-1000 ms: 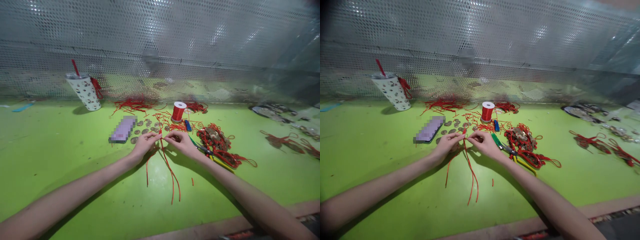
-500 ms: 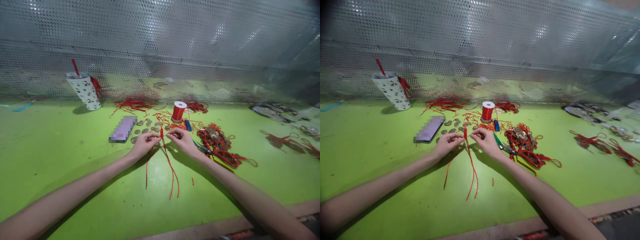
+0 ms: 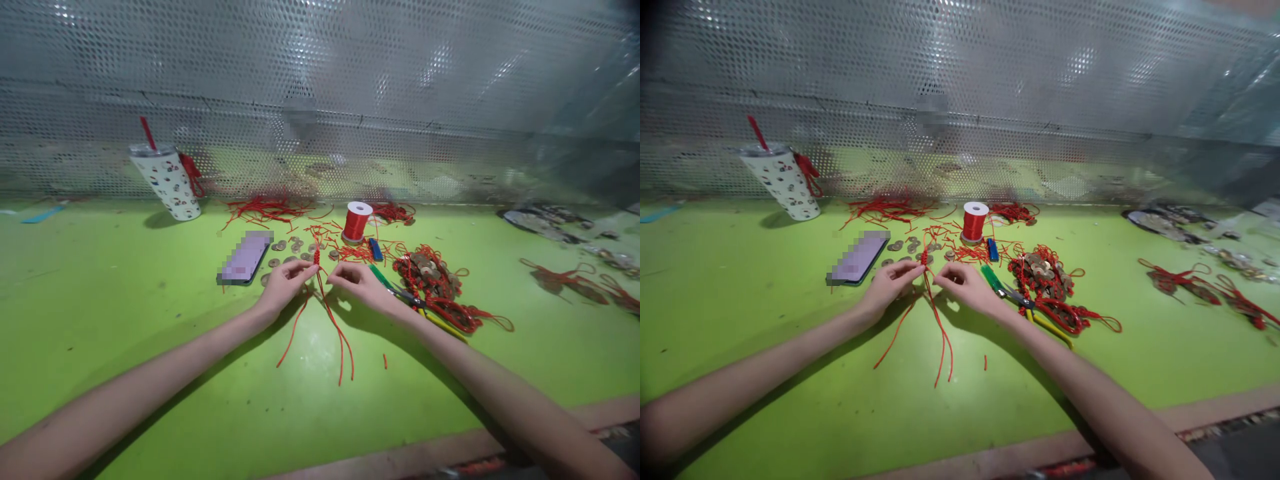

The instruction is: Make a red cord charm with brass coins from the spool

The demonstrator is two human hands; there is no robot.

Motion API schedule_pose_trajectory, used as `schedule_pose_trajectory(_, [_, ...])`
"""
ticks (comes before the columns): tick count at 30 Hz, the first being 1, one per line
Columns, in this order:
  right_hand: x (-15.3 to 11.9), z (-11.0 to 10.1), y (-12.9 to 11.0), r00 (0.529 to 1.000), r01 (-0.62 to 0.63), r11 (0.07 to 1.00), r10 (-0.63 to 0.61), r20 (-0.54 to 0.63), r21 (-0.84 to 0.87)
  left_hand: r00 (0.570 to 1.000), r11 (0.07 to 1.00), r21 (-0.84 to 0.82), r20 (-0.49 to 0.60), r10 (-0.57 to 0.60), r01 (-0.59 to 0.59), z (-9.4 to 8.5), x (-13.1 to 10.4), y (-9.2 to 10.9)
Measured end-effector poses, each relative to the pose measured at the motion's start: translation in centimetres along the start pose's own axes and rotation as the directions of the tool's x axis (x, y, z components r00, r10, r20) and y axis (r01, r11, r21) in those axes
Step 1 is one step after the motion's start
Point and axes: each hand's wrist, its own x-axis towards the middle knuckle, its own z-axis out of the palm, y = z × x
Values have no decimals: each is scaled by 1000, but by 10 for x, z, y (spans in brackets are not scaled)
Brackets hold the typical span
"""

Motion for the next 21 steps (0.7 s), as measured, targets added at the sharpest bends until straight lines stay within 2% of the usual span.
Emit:
schedule_pose_trajectory(3, [-3,-5,-15,984,77,993,-62,165,-87,1000,999,-44,14,-5,5,-2,-1,4])
schedule_pose_trajectory(5, [-3,-12,-23,973,119,979,-81,217,-168,999,997,-73,36,-14,16,-1,-2,6])
schedule_pose_trajectory(7, [0,-18,-28,987,107,963,-72,147,-247,998,996,-82,62,-14,19,0,-5,9])
schedule_pose_trajectory(10, [6,-21,-26,995,76,957,-90,-41,-280,994,999,-47,105,-2,7,2,-7,10])
schedule_pose_trajectory(15, [15,-10,-20,992,117,990,-121,-41,-81,984,992,124,179,-2,-21,0,-9,9])
schedule_pose_trajectory(18, [15,-8,-21,991,95,994,-100,-87,-55,968,936,311,233,94,-166,-7,-14,13])
schedule_pose_trajectory(21, [13,-10,-23,990,75,995,-82,-111,-59,920,759,521,231,315,-391,-15,-18,20])
